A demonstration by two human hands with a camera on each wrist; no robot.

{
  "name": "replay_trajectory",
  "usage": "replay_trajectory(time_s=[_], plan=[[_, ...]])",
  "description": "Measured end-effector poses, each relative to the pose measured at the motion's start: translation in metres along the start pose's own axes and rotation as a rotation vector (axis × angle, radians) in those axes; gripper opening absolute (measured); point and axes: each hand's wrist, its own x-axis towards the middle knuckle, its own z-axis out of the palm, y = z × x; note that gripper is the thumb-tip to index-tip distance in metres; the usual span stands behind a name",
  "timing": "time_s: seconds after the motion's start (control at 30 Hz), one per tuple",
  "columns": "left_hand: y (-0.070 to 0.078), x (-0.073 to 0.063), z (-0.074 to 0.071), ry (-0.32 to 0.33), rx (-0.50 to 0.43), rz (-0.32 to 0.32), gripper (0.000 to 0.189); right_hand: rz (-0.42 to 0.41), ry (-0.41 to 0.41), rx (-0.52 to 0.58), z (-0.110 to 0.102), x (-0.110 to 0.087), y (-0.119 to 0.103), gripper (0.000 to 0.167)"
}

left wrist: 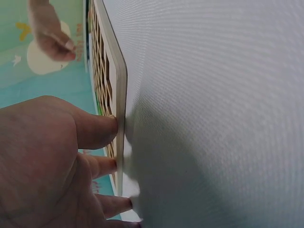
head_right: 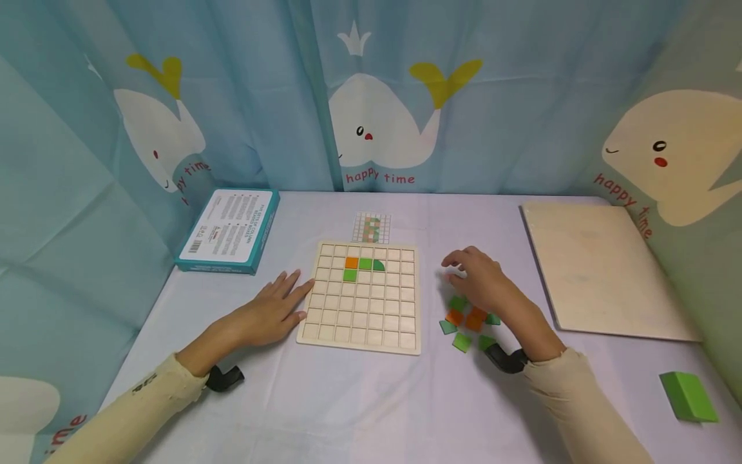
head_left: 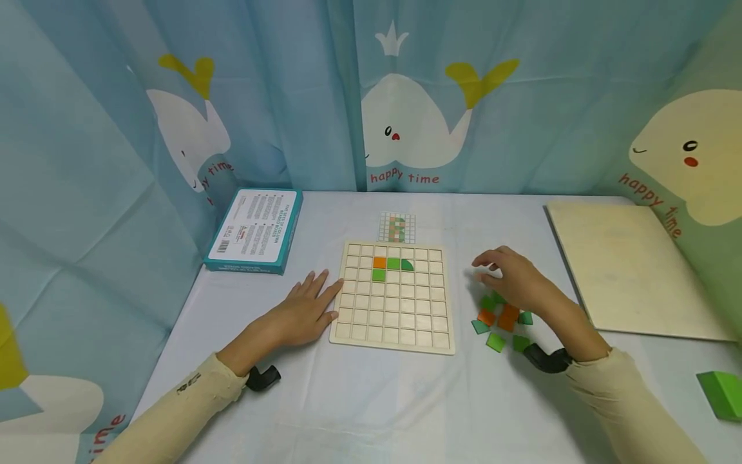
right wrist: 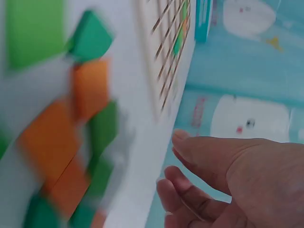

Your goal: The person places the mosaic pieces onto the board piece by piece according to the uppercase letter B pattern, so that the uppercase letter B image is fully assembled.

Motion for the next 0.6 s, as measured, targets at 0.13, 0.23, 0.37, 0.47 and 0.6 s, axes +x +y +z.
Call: replay_trajectory(time_s=[0.13,0.23,0.37,0.47,0.6], plan=[[-0.001,0.0,0.0,-0.001,-0.006,0.002,0.066,0.061,-0.038,-0.006,-0.009,-0.01,0.031,0.03],[-0.002,0.0,0.001,-0.004,-0.008,0.001,0.066,0.101,-0.061,-0.007,-0.013,-0.013,0.053,0.037],[-0.002,0.0,0.001,-0.006,-0.013,0.001,0.066,0.108,-0.071,0.0,-0.016,-0.015,0.075,0.039],[-0.001,0.0,0.001,-0.002,-0.018,0.004,0.066,0.087,-0.047,0.009,-0.013,-0.014,0.081,0.033],[0.0,-0.001,0.001,0.001,-0.02,0.002,0.066,0.08,0.008,0.018,-0.008,-0.011,0.082,0.032]])
